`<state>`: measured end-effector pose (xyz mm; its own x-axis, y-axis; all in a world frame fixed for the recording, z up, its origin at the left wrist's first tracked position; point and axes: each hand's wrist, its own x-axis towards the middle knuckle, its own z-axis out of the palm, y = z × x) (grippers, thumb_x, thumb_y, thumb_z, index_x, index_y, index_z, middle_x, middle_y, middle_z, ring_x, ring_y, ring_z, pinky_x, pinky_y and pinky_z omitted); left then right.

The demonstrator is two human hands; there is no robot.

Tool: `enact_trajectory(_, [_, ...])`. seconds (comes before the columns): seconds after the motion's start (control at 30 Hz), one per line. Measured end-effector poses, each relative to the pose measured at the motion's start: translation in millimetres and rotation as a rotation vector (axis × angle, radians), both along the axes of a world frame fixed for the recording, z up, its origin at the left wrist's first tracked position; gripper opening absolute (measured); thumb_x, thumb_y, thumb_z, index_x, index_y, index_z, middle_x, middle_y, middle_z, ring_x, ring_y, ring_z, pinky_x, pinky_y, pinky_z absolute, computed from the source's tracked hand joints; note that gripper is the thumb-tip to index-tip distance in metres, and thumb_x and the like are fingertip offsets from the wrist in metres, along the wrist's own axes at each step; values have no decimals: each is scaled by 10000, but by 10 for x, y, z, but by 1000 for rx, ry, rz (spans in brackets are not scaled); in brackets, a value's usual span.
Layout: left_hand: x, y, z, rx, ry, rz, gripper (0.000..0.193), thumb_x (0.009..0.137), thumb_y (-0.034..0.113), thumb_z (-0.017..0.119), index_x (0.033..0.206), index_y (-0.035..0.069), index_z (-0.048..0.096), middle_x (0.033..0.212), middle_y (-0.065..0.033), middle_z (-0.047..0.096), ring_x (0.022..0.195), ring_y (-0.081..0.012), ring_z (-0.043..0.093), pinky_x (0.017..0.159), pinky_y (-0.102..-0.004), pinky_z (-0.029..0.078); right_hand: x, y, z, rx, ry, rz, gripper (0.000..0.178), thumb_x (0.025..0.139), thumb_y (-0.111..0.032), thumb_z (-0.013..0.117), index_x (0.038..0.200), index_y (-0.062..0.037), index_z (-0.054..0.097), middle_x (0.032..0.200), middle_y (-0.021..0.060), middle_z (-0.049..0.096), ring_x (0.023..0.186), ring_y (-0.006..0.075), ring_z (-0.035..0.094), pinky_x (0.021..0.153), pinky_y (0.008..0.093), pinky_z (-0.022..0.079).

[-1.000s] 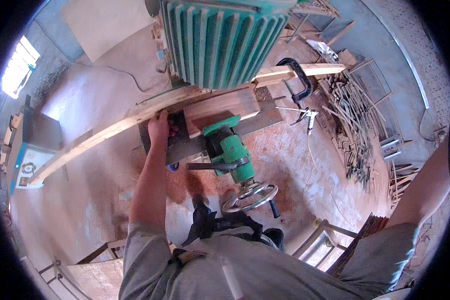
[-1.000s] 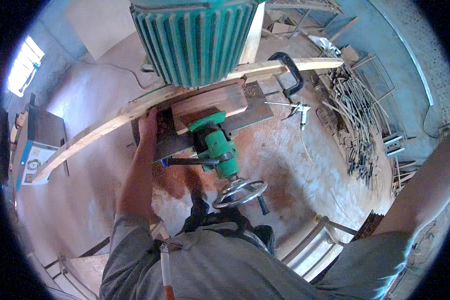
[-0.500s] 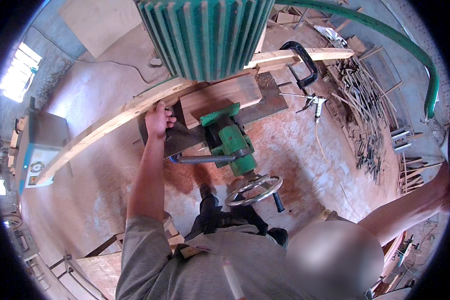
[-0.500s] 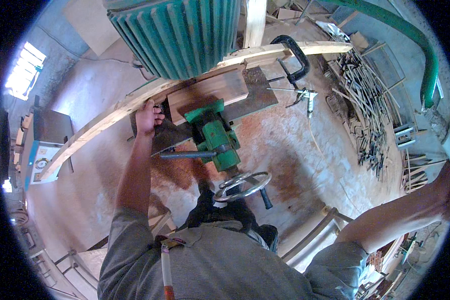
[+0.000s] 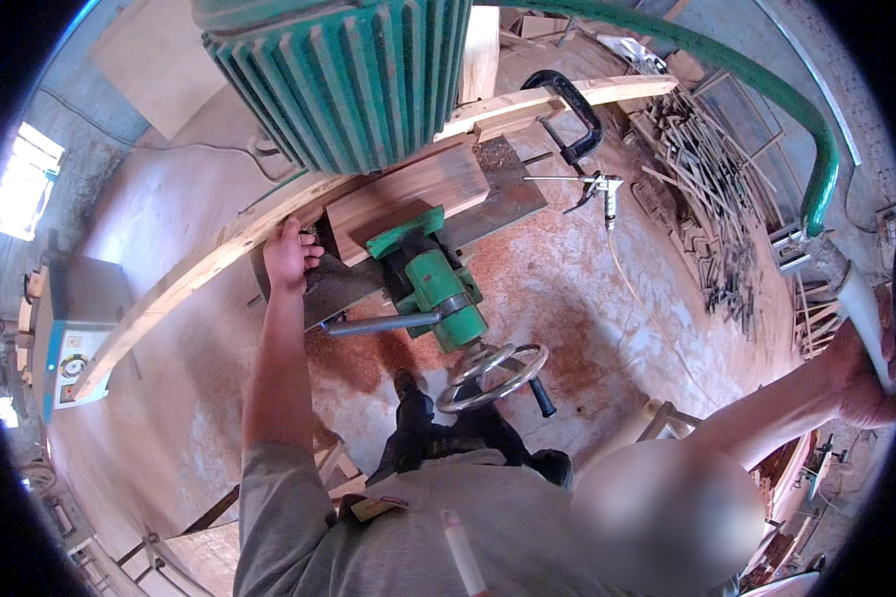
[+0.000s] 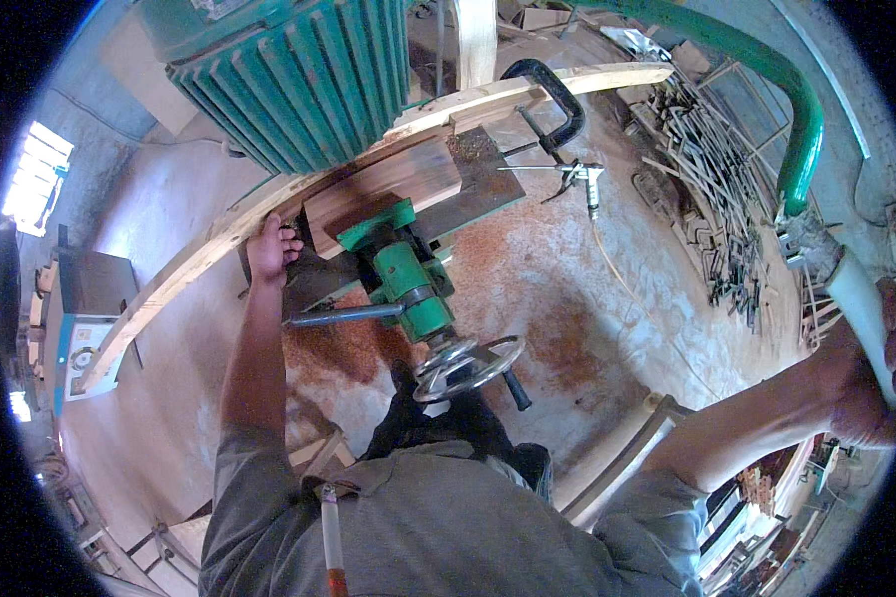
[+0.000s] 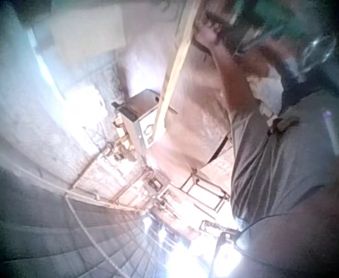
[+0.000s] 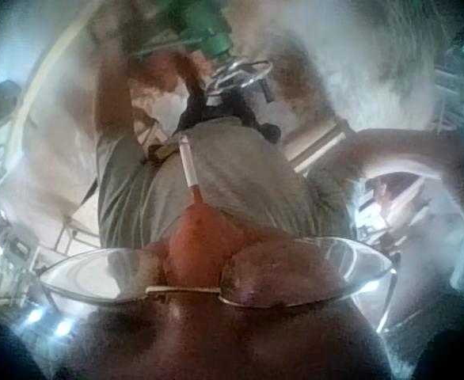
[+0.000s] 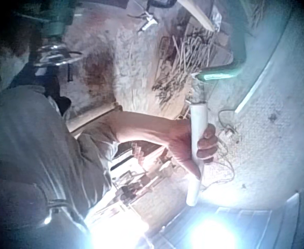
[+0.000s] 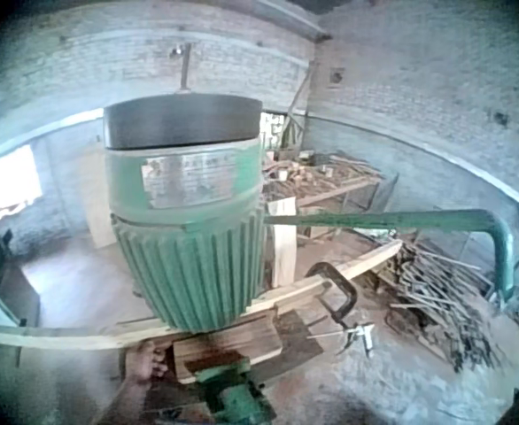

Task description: The person repeatedly picks up wooden planks from a stack, places them under a drill press, and drills holes into them. After drilling, the person removes the plank and places it on a separate stack of finished pieces. This cycle is repeated for multiple planks.

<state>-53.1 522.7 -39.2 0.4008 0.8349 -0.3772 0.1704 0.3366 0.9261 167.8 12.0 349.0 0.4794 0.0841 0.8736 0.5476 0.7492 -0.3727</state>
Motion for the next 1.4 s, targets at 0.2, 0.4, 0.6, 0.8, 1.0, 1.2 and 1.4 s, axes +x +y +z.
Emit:
enact_trajectory(0.2, [1,-31,46,14,-9,16,317,914,349,539,986,40,541,733,-63,574,518,-163,598,391,-257,455,-1,-340,-164,125,174,-12,484,693,-576,588,556,-163,378,497,22,364,557,191,408,647,408,297])
enact_trajectory(0.4, [3,-37,70,-22,-5,18,330,914,358,539,972,33,540,730,-67,570,520,-169,598,396,-265,455,-37,-461,-424,158,186,-32,444,611,-524,665,616,-139,445,556,-14,397,597,199,410,659,423,310])
enact_trajectory(0.6, [-15,-33,59,-8,18,-9,368,902,410,546,1005,57,537,732,-49,583,567,-149,608,448,-256,462,-149,-412,-563,320,325,-36,450,467,-460,744,555,-130,451,514,-5,367,602,203,386,685,402,280])
enact_trajectory(0.8, [-3,-13,34,-17,51,-1,371,898,405,550,1030,59,535,751,-60,587,571,-152,608,444,-261,461,-201,-432,-817,289,331,-203,441,448,-421,807,669,-129,562,621,-5,458,824,276,412,795,441,308])
enact_trajectory(1.0, [0,-46,50,22,-2,8,365,902,397,552,981,41,537,751,-72,581,540,-173,606,416,-267,458,-282,-484,-1092,141,288,-118,415,576,-467,788,785,-140,638,725,-26,506,962,297,397,945,492,278])
enact_trajectory(1.2, [-11,-46,52,13,-23,-3,357,897,400,568,997,60,538,749,-68,583,546,-169,611,418,-265,460,-382,-496,-1319,35,275,-111,397,673,-490,738,852,-149,641,753,-39,520,962,290,404,976,491,279])
enact_trajectory(1.4, [-5,-23,41,-4,-5,-7,357,911,390,537,1031,54,532,768,-75,585,550,-170,611,419,-264,458,-447,-542,-1513,-25,267,-67,388,728,-491,707,914,-164,613,833,-38,538,1032,299,432,986,493,283])
